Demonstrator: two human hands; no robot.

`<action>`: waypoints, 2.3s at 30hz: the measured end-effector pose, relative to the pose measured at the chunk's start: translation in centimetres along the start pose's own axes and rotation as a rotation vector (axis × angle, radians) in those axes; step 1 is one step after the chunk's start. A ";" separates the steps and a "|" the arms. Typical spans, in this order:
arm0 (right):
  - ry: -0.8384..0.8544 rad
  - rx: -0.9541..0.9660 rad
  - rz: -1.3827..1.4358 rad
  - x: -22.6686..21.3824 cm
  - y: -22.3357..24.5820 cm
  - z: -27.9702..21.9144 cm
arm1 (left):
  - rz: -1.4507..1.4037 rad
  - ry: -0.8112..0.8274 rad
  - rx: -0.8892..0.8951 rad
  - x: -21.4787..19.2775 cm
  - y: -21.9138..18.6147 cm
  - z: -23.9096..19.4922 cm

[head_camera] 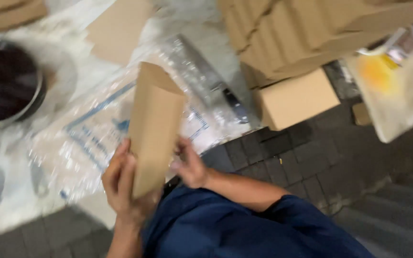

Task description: The person repeatedly assembles small cardboard boxes by hand. They pick up flat-packed boxes, fold the sides into shape, and stack the finished boxes on a nearby pile. The process is repeated continuously throughout the clip.

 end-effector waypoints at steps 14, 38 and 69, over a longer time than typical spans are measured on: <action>0.300 -0.452 -1.395 -2.5 -3.0 1.6 | -0.346 -0.007 0.765 21.1 -16.6 8.6; 0.525 -0.298 -1.443 -0.4 0.7 3.7 | 0.394 0.439 -0.195 6.8 18.0 6.1; 0.229 -0.218 -1.332 15.4 -6.1 52.5 | 0.305 0.333 -0.395 -1.9 16.8 0.5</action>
Point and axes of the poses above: each hand's wrist, its own z-axis towards the middle knuckle, its own x-axis out of the palm, y = z × x, the point moved 2 cm from there along z, towards the middle knuckle
